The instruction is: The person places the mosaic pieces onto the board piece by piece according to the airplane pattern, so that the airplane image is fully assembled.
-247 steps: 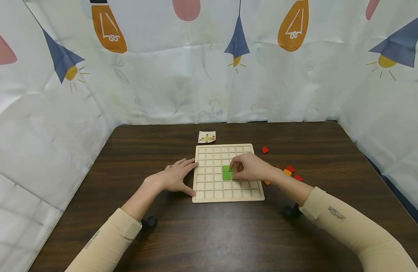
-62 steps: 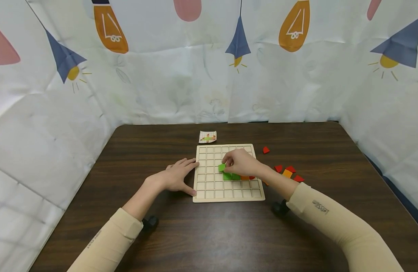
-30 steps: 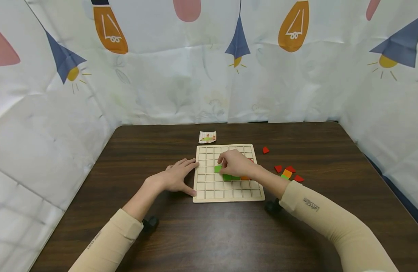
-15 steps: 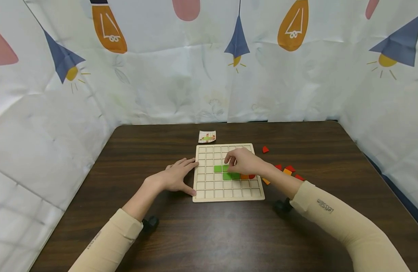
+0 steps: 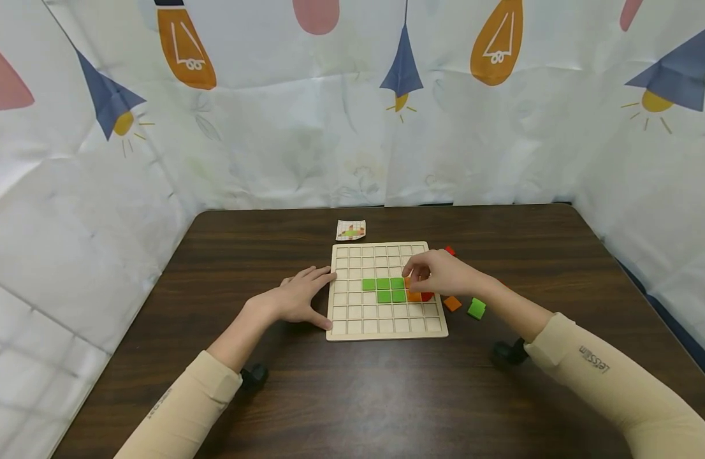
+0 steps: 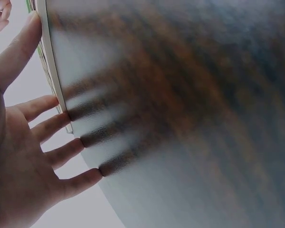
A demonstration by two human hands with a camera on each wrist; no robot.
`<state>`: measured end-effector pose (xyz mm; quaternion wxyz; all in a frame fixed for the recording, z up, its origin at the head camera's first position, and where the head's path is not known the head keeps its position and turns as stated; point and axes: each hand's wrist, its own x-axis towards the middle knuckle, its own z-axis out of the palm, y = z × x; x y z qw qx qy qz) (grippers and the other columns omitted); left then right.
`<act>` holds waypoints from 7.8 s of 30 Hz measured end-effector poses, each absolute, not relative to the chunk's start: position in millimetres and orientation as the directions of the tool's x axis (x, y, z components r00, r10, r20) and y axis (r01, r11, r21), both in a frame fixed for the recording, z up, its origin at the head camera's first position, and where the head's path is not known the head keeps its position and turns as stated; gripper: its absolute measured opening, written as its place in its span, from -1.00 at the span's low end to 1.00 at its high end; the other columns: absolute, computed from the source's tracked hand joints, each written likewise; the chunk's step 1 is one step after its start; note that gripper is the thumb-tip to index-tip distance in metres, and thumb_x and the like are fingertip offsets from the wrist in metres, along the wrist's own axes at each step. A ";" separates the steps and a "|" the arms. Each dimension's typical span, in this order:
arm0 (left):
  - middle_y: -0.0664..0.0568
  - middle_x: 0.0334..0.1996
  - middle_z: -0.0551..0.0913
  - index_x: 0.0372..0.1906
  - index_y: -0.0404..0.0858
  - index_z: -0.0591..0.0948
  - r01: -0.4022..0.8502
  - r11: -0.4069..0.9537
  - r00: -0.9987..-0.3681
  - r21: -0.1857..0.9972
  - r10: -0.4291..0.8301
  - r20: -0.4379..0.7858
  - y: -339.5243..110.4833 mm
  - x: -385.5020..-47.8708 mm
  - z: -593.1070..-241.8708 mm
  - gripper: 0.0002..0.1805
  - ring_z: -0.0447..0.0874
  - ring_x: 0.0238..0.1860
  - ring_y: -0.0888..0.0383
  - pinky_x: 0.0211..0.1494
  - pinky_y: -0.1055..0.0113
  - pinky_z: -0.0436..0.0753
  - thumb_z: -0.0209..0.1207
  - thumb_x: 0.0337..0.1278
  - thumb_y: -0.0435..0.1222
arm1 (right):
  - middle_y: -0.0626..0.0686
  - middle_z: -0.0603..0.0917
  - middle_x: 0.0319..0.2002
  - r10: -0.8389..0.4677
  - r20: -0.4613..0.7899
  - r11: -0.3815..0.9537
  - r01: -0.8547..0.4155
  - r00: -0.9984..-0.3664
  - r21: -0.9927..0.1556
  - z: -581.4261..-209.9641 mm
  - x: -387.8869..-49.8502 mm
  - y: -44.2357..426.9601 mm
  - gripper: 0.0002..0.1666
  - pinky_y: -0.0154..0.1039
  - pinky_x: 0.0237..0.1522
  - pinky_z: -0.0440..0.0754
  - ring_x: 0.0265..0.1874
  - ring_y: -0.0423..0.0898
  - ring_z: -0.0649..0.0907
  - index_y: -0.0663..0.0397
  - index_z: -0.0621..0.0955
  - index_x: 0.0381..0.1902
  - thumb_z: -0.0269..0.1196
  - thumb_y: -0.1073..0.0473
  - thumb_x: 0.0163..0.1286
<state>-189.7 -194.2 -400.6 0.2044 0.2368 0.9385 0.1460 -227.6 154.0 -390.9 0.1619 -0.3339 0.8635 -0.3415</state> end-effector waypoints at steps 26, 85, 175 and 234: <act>-0.15 0.63 0.01 0.65 -0.18 0.13 0.379 0.849 -0.805 0.367 0.499 -0.323 -193.5 -190.3 -401.1 0.21 -0.15 0.61 -0.27 0.40 -0.46 0.06 0.48 0.01 0.20 | 0.01 0.68 -0.24 -0.687 -0.162 0.545 -0.355 -0.708 -0.759 -391.8 -217.0 245.4 -0.73 -0.23 -0.14 0.67 -0.23 -0.03 0.67 0.27 0.68 0.04 0.36 0.33 0.41; -0.14 0.63 0.00 0.64 -0.18 0.14 0.386 0.854 -0.801 0.350 0.498 -0.331 -192.9 -190.9 -400.5 0.19 -0.13 0.60 -0.27 0.42 -0.43 0.07 0.47 0.02 0.20 | -0.12 0.58 -0.49 -0.570 -0.127 0.703 -0.402 -0.812 -0.587 -411.1 -213.2 268.1 -0.80 -0.29 -0.42 0.51 -0.53 -0.19 0.52 0.21 0.70 -0.17 0.44 0.32 0.26; -0.17 0.63 0.02 0.64 -0.21 0.15 0.389 0.847 -0.801 0.361 0.505 -0.322 -192.6 -189.5 -397.2 0.18 -0.12 0.60 -0.30 0.40 -0.44 0.08 0.48 0.02 0.17 | -0.15 0.72 -0.40 -0.664 0.056 0.534 -0.526 -0.746 -0.662 -406.5 -216.4 127.3 -0.77 -0.24 -0.25 0.67 -0.39 -0.25 0.68 0.21 0.73 -0.10 0.45 0.28 0.29; -0.16 0.63 0.02 0.65 -0.19 0.14 0.390 0.848 -0.803 0.359 0.504 -0.319 -192.9 -191.4 -400.8 0.21 -0.11 0.59 -0.29 0.38 -0.47 0.10 0.48 0.00 0.20 | -0.17 0.69 -0.46 -0.654 -0.019 0.632 -0.532 -0.756 -0.563 -396.9 -212.6 95.1 -0.74 -0.22 -0.28 0.61 -0.48 -0.24 0.62 0.13 0.73 -0.13 0.49 0.24 0.22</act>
